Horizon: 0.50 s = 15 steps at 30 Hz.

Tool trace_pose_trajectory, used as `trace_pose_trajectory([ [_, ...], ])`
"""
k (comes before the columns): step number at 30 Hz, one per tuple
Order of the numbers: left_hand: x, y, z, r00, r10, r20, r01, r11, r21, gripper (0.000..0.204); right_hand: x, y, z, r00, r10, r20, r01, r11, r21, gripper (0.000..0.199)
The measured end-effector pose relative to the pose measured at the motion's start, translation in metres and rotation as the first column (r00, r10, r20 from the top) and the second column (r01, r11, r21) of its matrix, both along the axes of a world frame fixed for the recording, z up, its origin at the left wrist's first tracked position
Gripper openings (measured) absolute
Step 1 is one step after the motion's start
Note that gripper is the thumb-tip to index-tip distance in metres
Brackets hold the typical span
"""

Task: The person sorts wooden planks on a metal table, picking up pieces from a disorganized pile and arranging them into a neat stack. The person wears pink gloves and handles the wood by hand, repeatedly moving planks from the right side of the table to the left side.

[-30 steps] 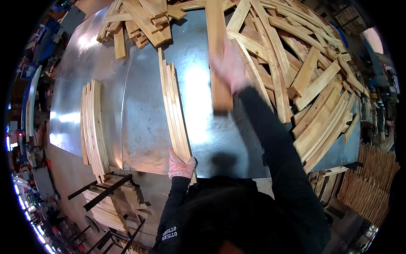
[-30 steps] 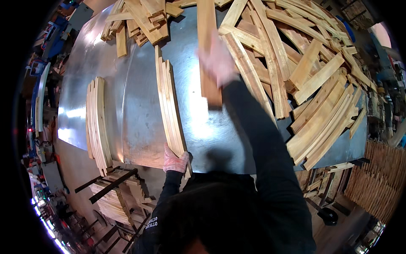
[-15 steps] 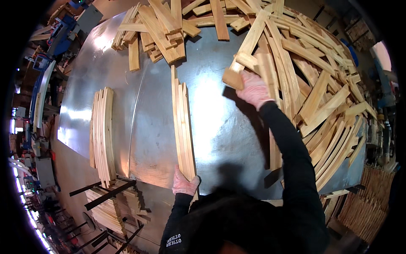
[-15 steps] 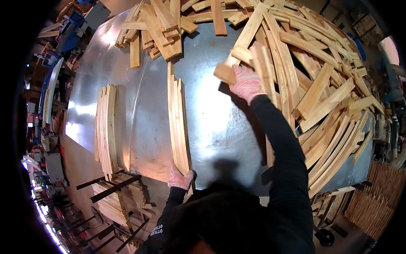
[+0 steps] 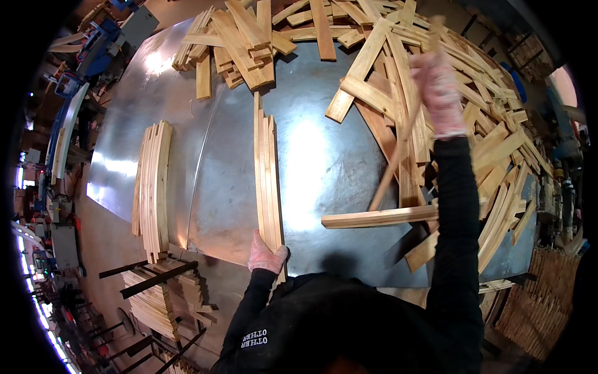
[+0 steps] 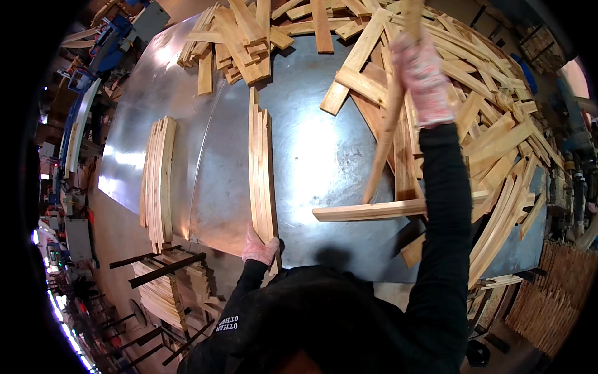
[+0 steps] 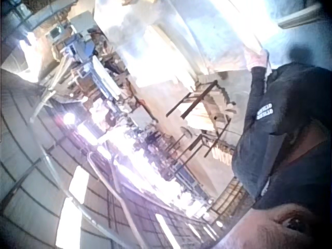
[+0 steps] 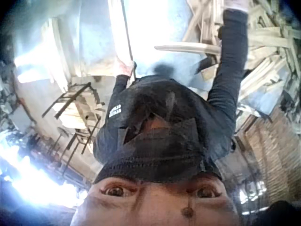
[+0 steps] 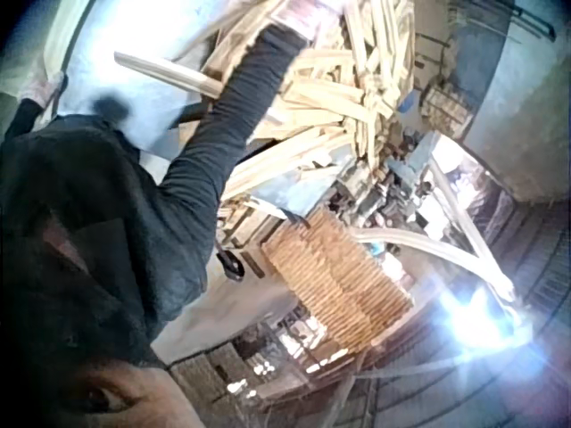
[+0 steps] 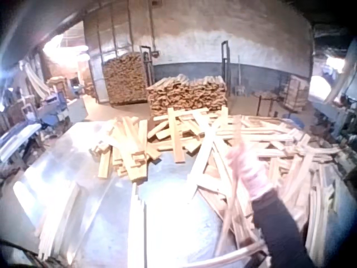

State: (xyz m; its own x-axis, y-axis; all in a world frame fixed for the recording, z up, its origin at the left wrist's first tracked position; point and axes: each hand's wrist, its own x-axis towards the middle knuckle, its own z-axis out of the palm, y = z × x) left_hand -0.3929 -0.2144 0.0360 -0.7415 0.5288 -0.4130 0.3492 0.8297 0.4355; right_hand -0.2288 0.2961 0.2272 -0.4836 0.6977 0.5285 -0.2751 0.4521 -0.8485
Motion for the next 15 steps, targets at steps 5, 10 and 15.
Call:
trace_pose_trajectory([
  [5,0.003,-0.002,0.001,1.0,-0.005,-0.005,0.005,1.0,0.027,0.106,0.024,-0.143,-0.207,0.573,0.033,0.819,0.173,0.972,-0.16,0.107],
  [10,0.004,0.002,0.008,0.999,0.036,-0.001,-0.036,0.999,-0.027,0.102,0.021,-0.233,-0.232,0.578,0.041,0.815,0.394,0.86,-0.323,0.079],
  [15,0.005,0.002,0.01,0.999,0.029,-0.029,-0.03,0.999,-0.019,0.101,0.027,-0.246,-0.236,0.817,0.039,0.576,0.372,0.728,-0.577,0.066],
])
